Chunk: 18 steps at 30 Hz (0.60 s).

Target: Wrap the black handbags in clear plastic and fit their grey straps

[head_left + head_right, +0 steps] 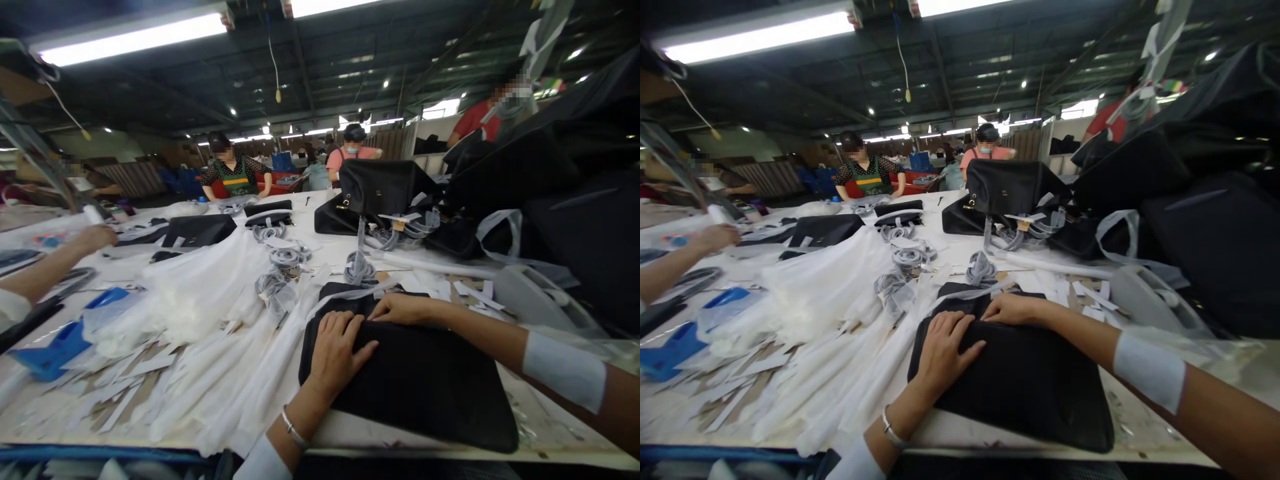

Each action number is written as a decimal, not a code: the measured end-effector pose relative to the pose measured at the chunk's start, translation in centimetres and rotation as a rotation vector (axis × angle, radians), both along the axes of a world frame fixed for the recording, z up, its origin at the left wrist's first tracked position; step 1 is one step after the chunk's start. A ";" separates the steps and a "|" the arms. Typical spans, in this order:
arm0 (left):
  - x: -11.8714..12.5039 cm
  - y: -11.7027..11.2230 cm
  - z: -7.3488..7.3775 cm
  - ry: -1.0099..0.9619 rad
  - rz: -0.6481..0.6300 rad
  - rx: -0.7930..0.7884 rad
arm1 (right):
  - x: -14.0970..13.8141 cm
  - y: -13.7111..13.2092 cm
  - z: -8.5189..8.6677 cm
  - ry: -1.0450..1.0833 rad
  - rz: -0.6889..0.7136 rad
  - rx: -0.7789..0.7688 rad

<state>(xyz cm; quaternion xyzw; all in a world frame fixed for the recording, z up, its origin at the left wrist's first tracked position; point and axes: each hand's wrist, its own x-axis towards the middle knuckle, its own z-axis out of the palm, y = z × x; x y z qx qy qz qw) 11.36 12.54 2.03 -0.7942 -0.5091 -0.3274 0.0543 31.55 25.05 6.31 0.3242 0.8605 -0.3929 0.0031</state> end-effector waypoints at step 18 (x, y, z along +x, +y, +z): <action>-4.0 5.0 2.7 -0.042 -0.017 -0.303 | 0.0 -4.1 -2.7 -0.062 -0.191 0.357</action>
